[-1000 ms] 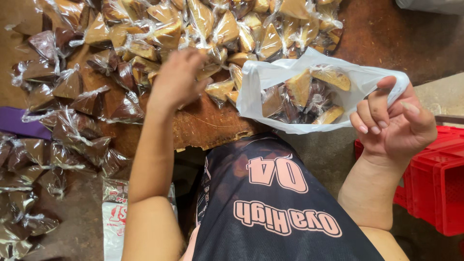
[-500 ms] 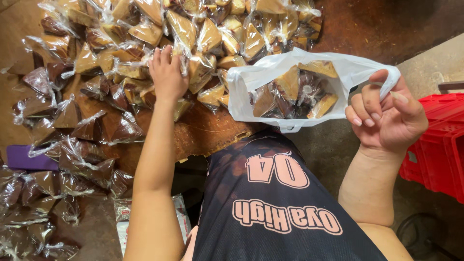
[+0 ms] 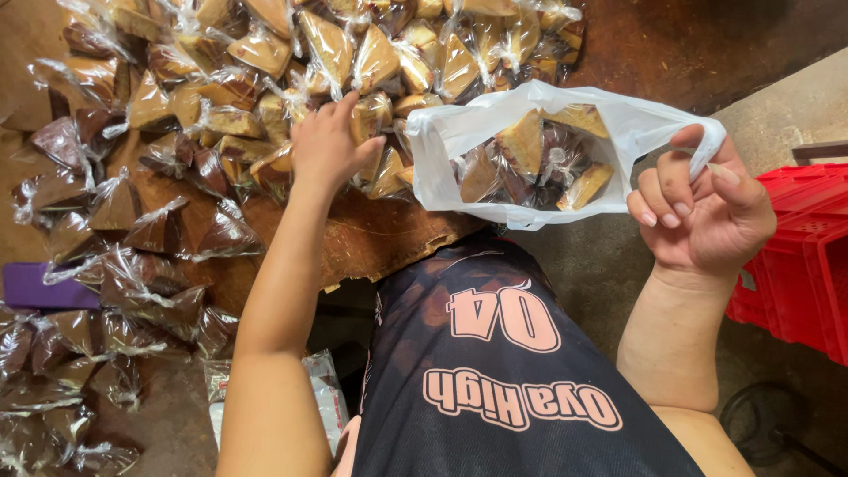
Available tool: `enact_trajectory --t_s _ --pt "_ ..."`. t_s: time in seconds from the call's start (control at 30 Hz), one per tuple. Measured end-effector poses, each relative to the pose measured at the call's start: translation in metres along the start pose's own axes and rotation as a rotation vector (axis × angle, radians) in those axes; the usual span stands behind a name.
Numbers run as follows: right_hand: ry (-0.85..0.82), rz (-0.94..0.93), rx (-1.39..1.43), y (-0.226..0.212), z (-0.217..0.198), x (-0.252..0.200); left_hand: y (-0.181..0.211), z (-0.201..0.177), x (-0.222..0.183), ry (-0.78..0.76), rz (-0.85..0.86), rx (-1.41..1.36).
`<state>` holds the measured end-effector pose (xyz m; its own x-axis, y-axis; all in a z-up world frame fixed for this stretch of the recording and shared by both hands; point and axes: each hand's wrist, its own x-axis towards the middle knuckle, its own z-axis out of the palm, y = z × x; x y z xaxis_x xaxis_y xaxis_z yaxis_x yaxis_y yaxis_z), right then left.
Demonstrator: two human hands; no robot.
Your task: The person places individual plastic-wrapped triangular pastries into a white plastic bag and ties the bag closed.
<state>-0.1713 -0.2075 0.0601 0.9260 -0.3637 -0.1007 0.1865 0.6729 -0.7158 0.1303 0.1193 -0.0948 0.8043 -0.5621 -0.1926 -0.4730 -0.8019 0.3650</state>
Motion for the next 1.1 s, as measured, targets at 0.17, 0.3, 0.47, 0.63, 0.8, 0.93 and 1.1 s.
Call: enact_trajectory --t_s 0.17,0.3,0.47,0.63,0.8,0.93,1.1 --pt "-0.034 -0.015 -0.072 0.005 0.001 -0.002 0.035 0.033 0.044 -0.043 -0.106 0.156" --pt "-0.039 -0.008 -0.022 0.006 -0.004 -0.004 0.037 0.057 0.051 0.121 -0.145 0.007" --pt "-0.017 -0.018 -0.01 0.004 -0.012 -0.007 0.017 0.062 0.031 0.21 -0.038 -0.047" --pt "-0.006 -0.027 -0.023 0.003 -0.011 -0.007 -0.007 0.054 0.042 0.285 0.129 -0.19" --pt "-0.026 -0.023 -0.018 0.006 -0.004 0.001 0.005 0.055 0.087 -0.022 -0.076 -0.242" --pt "-0.038 -0.035 -0.034 0.009 -0.002 0.004 0.003 0.056 0.096 0.127 -0.028 -0.236" --pt "-0.04 -0.041 -0.019 0.004 -0.006 0.004 -0.014 0.039 0.065 0.003 -0.08 -1.06"
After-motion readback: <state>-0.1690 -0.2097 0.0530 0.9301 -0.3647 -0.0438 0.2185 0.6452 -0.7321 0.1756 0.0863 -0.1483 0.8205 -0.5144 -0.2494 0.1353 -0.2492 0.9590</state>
